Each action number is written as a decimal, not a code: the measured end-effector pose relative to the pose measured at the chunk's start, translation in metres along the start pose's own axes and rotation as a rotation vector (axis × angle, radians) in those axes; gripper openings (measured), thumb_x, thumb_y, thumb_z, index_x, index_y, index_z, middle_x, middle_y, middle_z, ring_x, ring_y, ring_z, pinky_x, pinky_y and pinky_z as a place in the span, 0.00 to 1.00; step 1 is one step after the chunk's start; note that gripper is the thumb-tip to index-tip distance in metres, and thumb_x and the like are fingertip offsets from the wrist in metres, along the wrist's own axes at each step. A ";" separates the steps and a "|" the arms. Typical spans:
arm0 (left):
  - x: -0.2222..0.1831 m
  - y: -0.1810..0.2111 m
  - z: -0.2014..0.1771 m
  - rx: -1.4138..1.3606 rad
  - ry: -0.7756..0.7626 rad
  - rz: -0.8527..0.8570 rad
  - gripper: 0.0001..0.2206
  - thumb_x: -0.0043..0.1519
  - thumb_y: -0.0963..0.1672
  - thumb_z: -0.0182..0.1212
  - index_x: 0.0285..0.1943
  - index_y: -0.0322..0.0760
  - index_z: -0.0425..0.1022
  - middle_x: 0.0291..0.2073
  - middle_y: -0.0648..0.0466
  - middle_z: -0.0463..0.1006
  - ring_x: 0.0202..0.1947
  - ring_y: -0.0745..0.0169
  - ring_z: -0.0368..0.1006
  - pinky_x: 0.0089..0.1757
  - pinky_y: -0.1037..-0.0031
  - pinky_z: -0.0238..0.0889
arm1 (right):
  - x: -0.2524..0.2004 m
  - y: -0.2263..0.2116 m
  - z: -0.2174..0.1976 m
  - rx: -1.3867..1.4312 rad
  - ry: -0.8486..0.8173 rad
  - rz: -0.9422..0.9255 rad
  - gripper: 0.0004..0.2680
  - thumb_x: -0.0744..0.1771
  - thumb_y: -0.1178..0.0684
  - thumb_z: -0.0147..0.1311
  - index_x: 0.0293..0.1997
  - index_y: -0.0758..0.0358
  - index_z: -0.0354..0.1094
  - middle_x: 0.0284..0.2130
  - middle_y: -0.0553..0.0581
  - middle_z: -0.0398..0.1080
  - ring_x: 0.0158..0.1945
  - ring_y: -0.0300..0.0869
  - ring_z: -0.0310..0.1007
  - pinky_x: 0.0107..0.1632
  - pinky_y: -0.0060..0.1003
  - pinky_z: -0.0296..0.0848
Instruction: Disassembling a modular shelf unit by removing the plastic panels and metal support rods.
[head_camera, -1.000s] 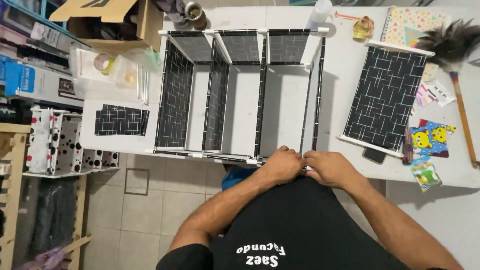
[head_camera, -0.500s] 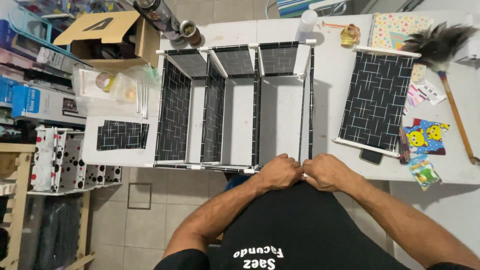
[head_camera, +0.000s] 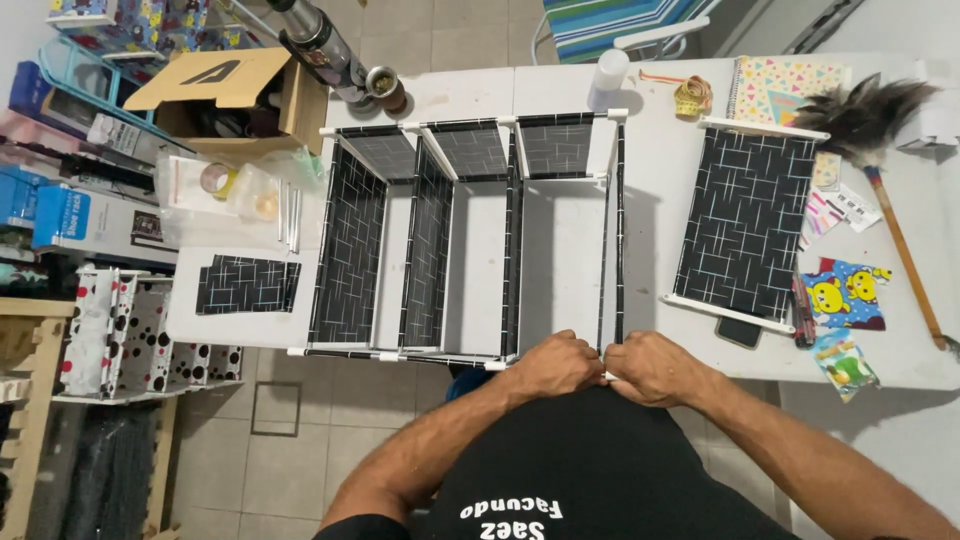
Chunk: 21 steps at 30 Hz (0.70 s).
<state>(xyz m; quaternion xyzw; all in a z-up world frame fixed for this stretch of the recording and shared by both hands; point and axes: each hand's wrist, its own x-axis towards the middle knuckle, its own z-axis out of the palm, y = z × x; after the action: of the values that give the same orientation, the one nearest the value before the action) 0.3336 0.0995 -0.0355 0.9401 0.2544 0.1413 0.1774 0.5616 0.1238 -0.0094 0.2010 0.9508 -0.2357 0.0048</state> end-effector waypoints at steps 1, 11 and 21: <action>0.000 -0.001 0.004 -0.004 -0.004 -0.007 0.16 0.69 0.50 0.47 0.29 0.44 0.71 0.22 0.58 0.73 0.29 0.58 0.75 0.39 0.66 0.61 | -0.001 0.001 0.001 0.009 0.008 -0.004 0.12 0.69 0.41 0.37 0.31 0.52 0.63 0.23 0.52 0.64 0.25 0.51 0.75 0.42 0.47 0.75; 0.009 0.012 -0.054 0.058 0.036 -0.083 0.17 0.70 0.51 0.47 0.31 0.43 0.73 0.22 0.56 0.73 0.26 0.56 0.76 0.34 0.66 0.65 | -0.005 -0.001 -0.041 0.008 0.193 -0.001 0.09 0.67 0.41 0.51 0.33 0.52 0.67 0.28 0.51 0.71 0.32 0.49 0.77 0.41 0.44 0.76; 0.012 0.040 -0.192 0.291 0.425 -0.173 0.11 0.69 0.51 0.54 0.51 0.46 0.74 0.28 0.58 0.73 0.30 0.58 0.76 0.34 0.70 0.65 | 0.024 -0.044 -0.145 0.243 0.753 0.072 0.09 0.66 0.38 0.57 0.32 0.47 0.75 0.33 0.43 0.79 0.31 0.43 0.79 0.35 0.36 0.77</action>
<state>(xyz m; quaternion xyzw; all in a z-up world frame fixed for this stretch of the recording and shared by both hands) 0.2925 0.1240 0.1555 0.8798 0.3829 0.2817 -0.0055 0.5347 0.1624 0.1370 0.3057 0.8436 -0.2562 -0.3595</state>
